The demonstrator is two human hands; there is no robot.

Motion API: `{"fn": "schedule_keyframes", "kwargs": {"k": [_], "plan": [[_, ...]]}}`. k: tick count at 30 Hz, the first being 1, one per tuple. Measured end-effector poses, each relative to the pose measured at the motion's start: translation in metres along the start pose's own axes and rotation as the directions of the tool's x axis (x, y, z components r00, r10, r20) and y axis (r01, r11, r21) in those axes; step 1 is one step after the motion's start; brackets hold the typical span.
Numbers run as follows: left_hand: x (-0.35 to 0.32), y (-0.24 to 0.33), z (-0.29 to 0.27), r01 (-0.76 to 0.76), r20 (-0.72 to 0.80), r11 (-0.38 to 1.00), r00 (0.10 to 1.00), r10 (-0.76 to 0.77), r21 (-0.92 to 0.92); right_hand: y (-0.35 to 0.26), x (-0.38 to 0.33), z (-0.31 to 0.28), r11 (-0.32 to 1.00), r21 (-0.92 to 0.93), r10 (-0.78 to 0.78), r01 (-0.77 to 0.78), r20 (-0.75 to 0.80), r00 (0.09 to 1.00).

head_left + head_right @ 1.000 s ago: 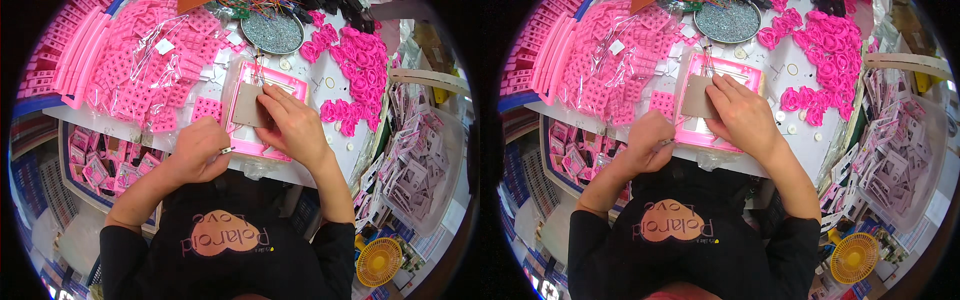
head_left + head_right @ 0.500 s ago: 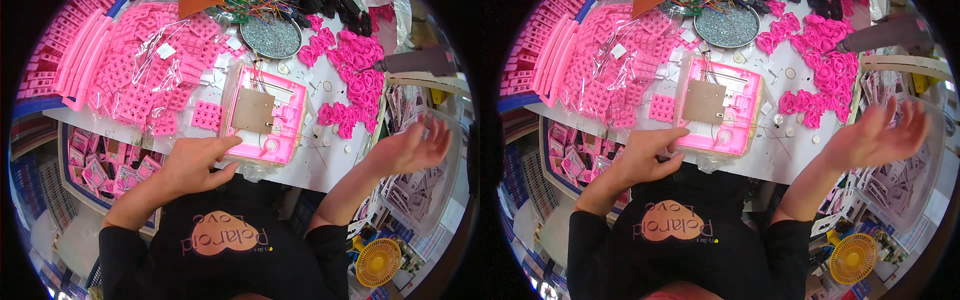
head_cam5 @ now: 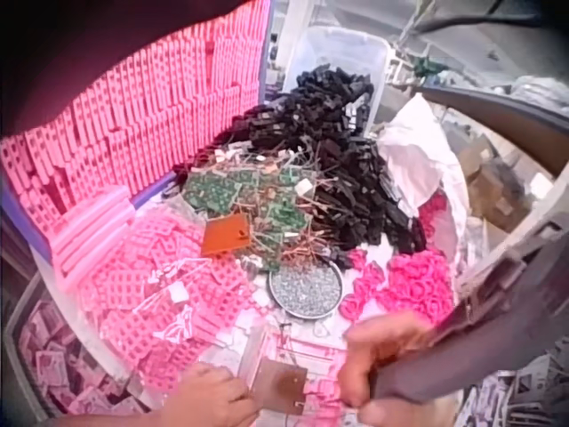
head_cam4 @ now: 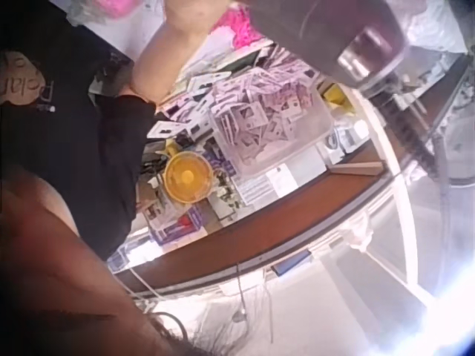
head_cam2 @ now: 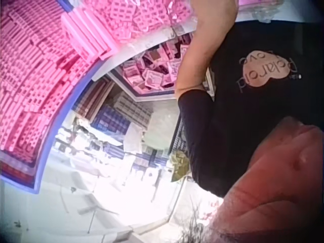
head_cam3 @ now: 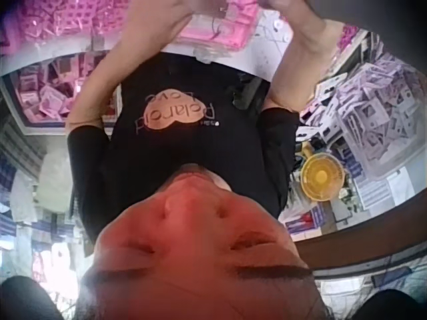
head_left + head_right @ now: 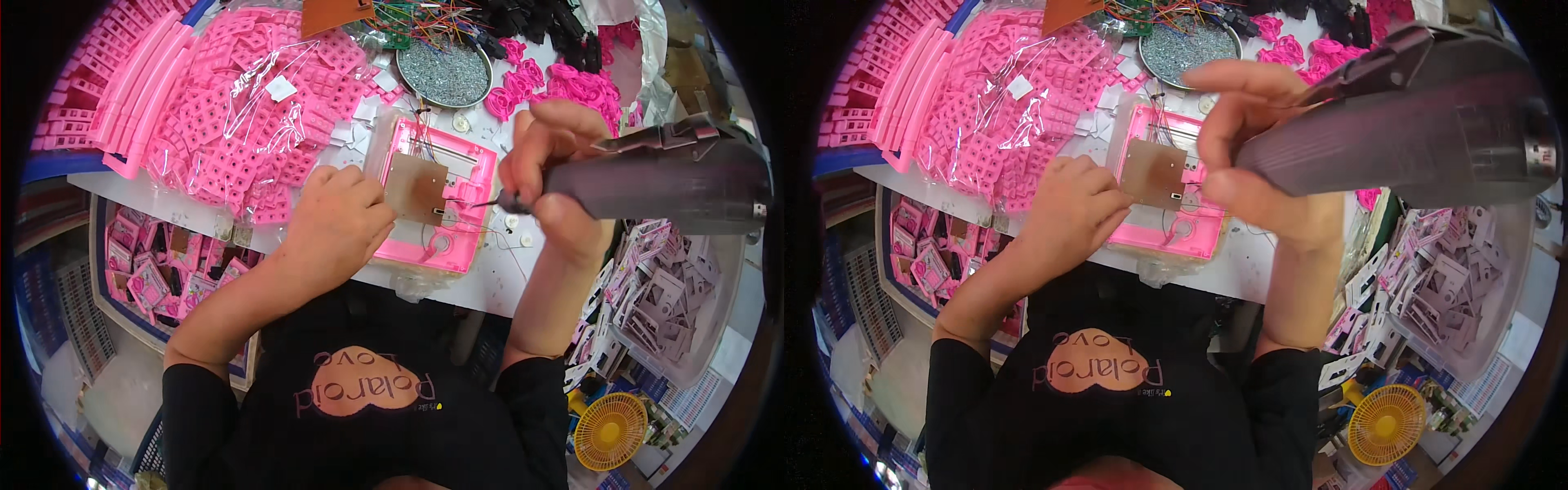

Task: Assembling pink electronic toy banks, including installing circuit boards and using a hot glue gun.

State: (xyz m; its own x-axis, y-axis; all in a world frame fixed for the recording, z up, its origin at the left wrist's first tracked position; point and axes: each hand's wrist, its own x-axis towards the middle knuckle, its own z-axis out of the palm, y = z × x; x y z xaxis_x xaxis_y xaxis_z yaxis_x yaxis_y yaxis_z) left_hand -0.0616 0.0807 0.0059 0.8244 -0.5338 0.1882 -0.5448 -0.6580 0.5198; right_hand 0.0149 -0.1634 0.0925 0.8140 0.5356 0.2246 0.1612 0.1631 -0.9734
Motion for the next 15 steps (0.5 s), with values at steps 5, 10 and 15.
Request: {"fn": "schedule_keyframes", "kwargs": {"k": [5,10,15], "plan": [[0.020,0.013,0.000,-0.004,-0.160,0.934,0.985,-0.057,-0.356,0.008,-0.004,0.024,0.990,0.058,-0.125,0.128,-0.051,0.991],[0.032,0.023,0.004,-0.033,-0.165,0.894,0.985,-0.047,-0.448,0.011,-0.005,0.028,0.981,0.107,-0.157,0.163,-0.062,0.986],[0.031,0.023,0.012,-0.090,-0.230,0.902,0.973,-0.010,-0.423,0.013,-0.009,0.030,0.976,0.142,-0.159,0.163,-0.038,0.986]]}}
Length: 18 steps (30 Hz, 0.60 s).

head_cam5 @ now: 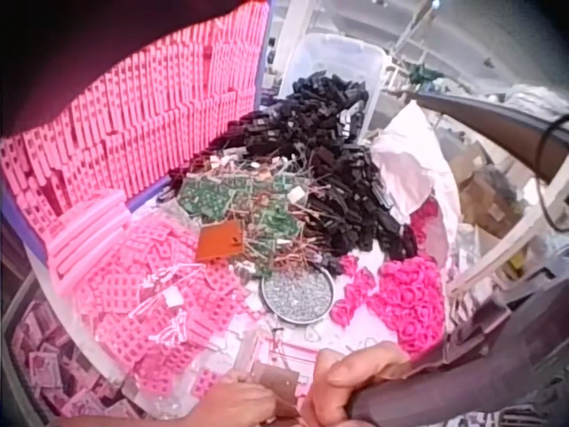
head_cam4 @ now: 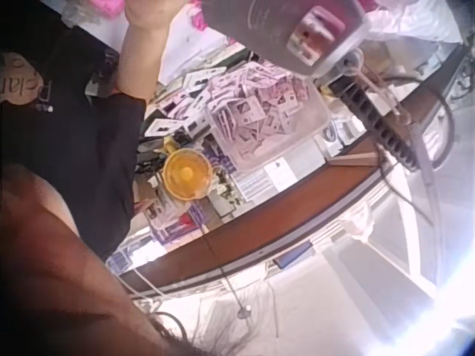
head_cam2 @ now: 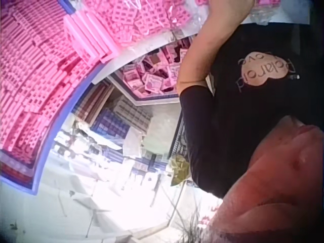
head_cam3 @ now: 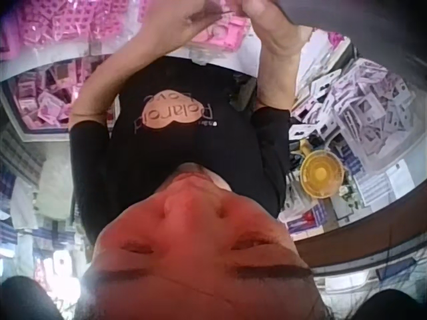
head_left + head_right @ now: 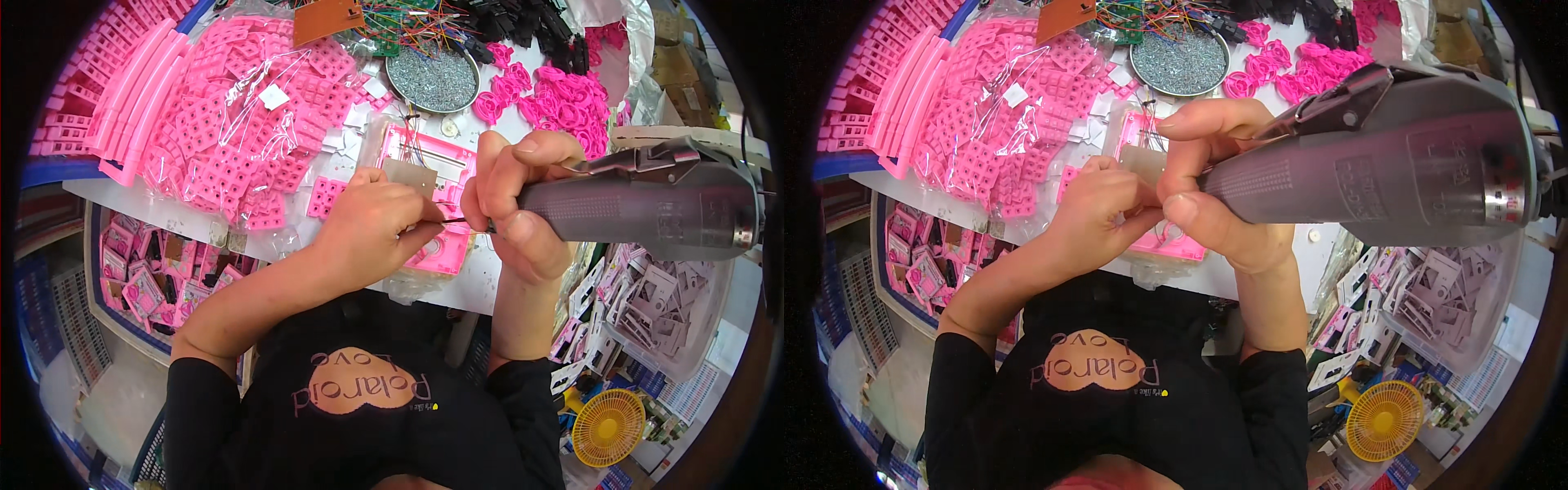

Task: Assembling pink electronic toy banks, including installing circuit boards and using a hot glue gun.

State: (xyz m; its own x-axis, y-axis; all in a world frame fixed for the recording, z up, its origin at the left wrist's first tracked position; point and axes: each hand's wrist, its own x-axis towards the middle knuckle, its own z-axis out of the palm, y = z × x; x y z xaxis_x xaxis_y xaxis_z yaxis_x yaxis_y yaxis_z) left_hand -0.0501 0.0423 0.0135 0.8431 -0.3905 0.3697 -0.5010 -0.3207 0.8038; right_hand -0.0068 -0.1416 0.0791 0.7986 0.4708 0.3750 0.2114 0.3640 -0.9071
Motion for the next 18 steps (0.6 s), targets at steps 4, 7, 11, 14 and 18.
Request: {"fn": "schedule_keyframes", "kwargs": {"k": [4,7,11,14,18], "plan": [[-0.001,0.001,0.000,0.031,0.008,0.997,1.000,-0.031,-0.077,-0.004,-0.001,0.016,0.996,0.077,-0.029,0.036,-0.098,0.995],[-0.004,0.003,-0.002,0.047,-0.013,0.991,0.999,-0.049,-0.123,-0.003,-0.005,0.021,0.990,0.116,-0.068,0.084,-0.139,0.988],[-0.006,0.000,0.000,0.036,-0.061,0.983,0.997,-0.048,-0.182,-0.007,-0.010,0.024,0.973,0.164,-0.128,0.162,-0.202,0.971],[-0.007,0.002,-0.002,0.076,-0.031,0.977,0.996,-0.084,-0.200,-0.007,-0.011,0.033,0.958,0.187,-0.154,0.218,-0.305,0.940],[-0.011,-0.001,-0.002,0.041,-0.057,0.986,0.997,-0.051,-0.164,-0.002,-0.010,0.035,0.956,0.191,-0.173,0.222,-0.245,0.954]]}}
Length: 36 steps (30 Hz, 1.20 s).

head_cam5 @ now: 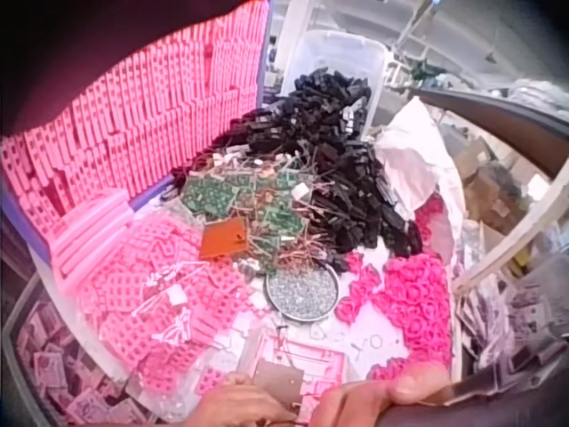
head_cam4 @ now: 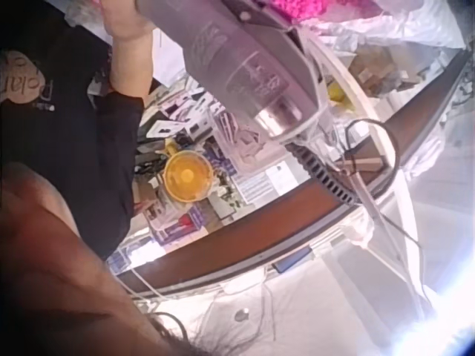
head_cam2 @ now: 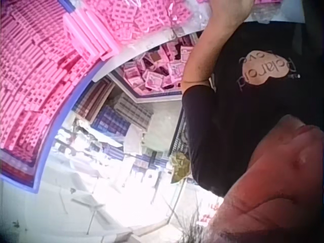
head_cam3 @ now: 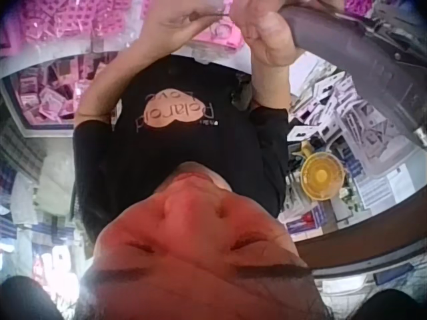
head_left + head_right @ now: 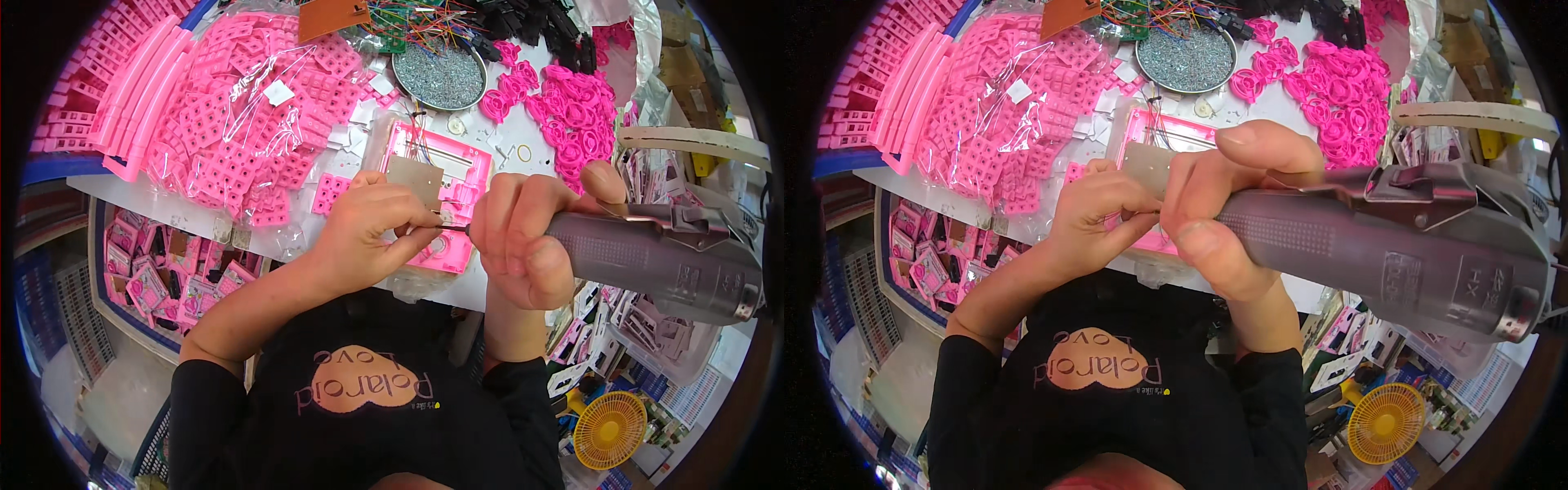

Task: Assembling pink electronic toy banks, including installing circuit boards and using a hot glue gun.

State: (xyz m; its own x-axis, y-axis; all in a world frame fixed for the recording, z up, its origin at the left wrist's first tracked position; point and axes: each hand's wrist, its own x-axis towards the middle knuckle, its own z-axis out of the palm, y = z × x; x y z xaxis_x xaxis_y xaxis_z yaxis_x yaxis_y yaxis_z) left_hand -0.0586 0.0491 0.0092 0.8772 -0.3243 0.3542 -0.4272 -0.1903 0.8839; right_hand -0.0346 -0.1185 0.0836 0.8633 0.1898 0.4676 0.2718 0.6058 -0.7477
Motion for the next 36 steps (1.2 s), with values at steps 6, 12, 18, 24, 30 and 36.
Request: {"fn": "schedule_keyframes", "kwargs": {"k": [6,12,18,24,30,36], "plan": [[-0.001,0.003,-0.014,-0.071,0.075,0.946,0.996,0.050,0.315,0.016,-0.009,-0.007,0.998,-0.062,-0.014,0.015,0.020,1.000],[-0.024,-0.011,-0.027,-0.159,0.202,0.758,0.979,0.037,0.632,0.057,-0.024,-0.021,0.949,-0.314,0.049,-0.033,0.045,0.998],[-0.021,-0.004,-0.028,-0.197,0.236,0.715,0.971,0.045,0.671,0.064,-0.028,-0.018,0.936,-0.350,0.051,-0.035,0.036,0.998],[-0.023,-0.004,-0.027,-0.165,0.225,0.748,0.974,0.022,0.642,0.067,-0.032,-0.023,0.846,-0.530,0.064,0.048,0.190,0.980],[-0.024,-0.005,-0.032,-0.114,0.203,0.835,0.979,0.003,0.538,0.060,-0.025,-0.028,0.881,-0.472,0.130,-0.017,0.209,0.969],[-0.041,0.006,-0.017,-0.076,0.163,0.885,0.987,0.000,0.459,0.018,0.003,-0.039,0.919,-0.387,0.058,-0.072,-0.047,0.997]]}}
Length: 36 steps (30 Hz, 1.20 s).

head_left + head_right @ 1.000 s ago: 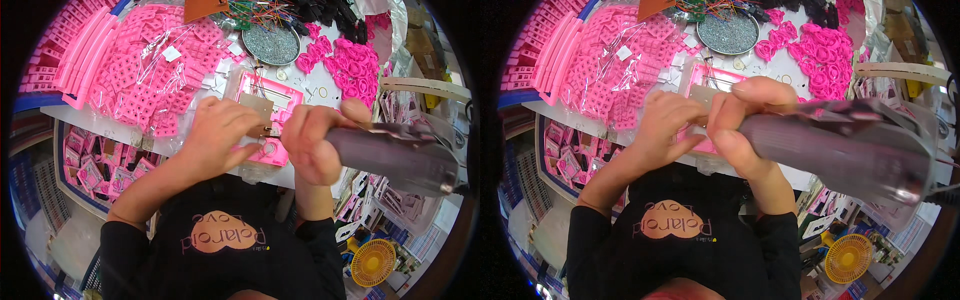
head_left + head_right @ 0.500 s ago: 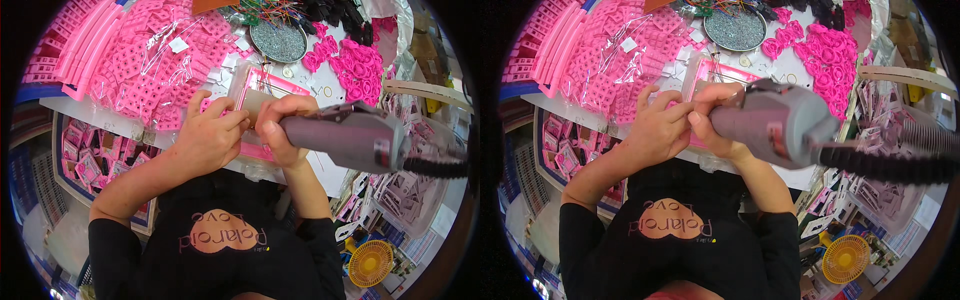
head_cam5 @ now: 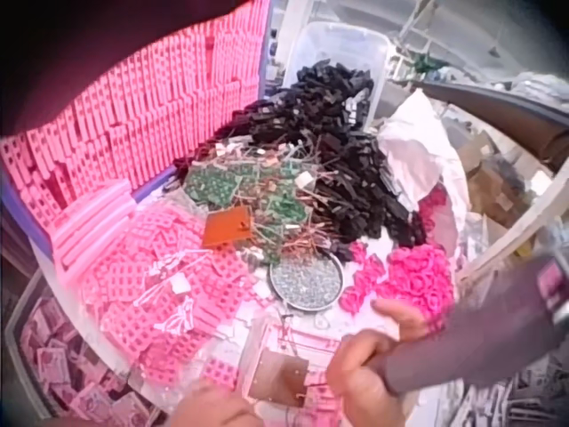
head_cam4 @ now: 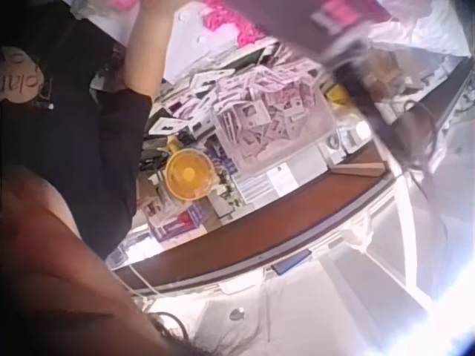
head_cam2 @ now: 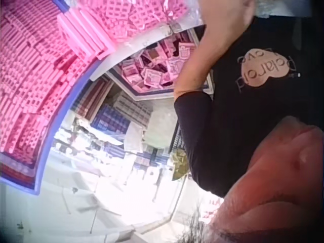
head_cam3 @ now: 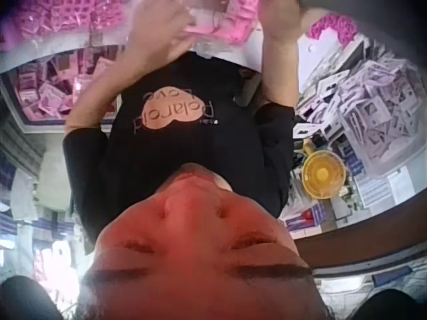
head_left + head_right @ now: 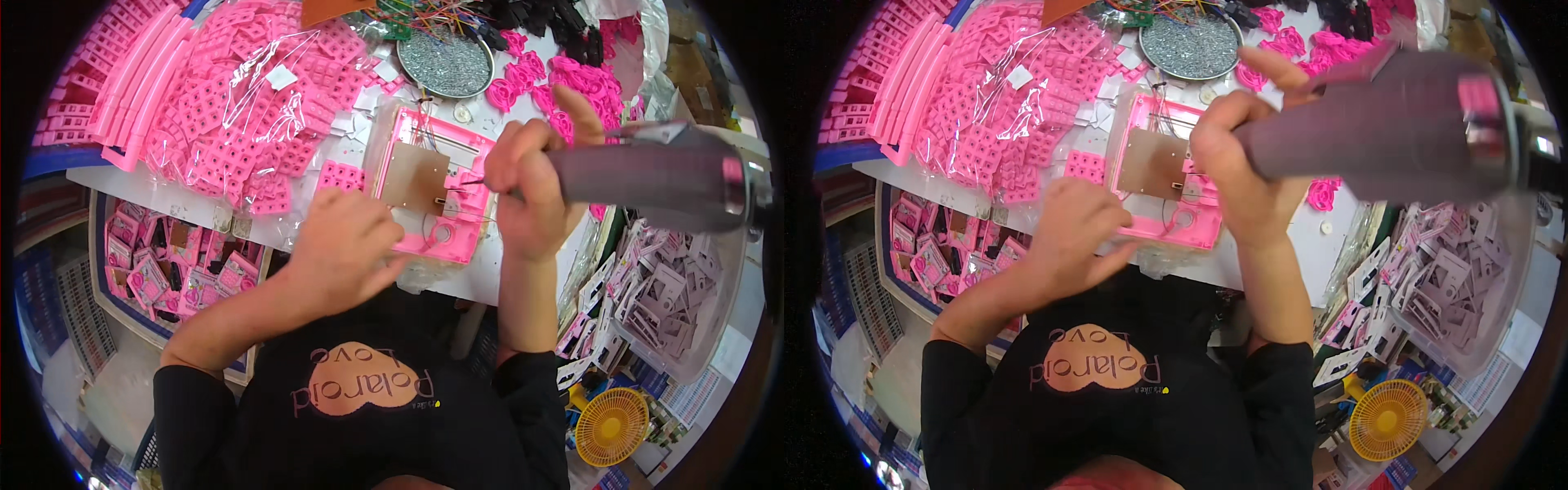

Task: Assembling pink electronic toy banks, including installing circuit boards and using a hot glue gun.

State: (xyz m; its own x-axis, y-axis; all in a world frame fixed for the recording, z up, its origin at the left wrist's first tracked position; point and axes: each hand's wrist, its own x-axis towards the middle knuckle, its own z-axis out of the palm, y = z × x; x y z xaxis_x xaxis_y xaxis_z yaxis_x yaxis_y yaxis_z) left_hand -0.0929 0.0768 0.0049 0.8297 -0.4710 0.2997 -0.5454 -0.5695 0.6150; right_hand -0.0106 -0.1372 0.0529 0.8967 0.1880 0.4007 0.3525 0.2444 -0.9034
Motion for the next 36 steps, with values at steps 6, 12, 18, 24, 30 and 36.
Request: {"fn": "schedule_keyframes", "kwargs": {"k": [6,12,18,24,30,36], "plan": [[0.026,0.024,0.040,-0.133,0.118,0.986,0.986,0.122,0.097,-0.008,0.001,-0.015,0.954,-0.301,-0.035,-0.009,-0.141,0.989],[0.024,0.000,0.005,0.265,0.234,0.909,0.952,-0.195,-0.321,-0.012,-0.055,-0.038,0.790,-0.332,0.505,-0.516,-0.128,0.854],[0.024,-0.006,-0.010,0.325,0.267,0.881,0.933,-0.241,-0.343,0.023,-0.049,-0.007,0.833,-0.542,0.347,-0.113,0.352,0.869],[0.019,-0.001,0.006,0.341,0.076,0.790,0.932,-0.354,-0.509,0.017,-0.035,-0.003,0.797,-0.526,0.508,-0.296,0.321,0.799],[0.019,0.003,0.002,0.371,0.115,0.880,0.928,-0.353,-0.297,0.013,-0.039,0.000,0.706,-0.499,0.646,-0.502,0.164,0.746],[0.020,0.000,0.003,0.354,0.136,0.884,0.935,-0.327,-0.304,0.015,-0.044,0.003,0.705,-0.473,0.641,-0.528,0.108,0.760]]}}
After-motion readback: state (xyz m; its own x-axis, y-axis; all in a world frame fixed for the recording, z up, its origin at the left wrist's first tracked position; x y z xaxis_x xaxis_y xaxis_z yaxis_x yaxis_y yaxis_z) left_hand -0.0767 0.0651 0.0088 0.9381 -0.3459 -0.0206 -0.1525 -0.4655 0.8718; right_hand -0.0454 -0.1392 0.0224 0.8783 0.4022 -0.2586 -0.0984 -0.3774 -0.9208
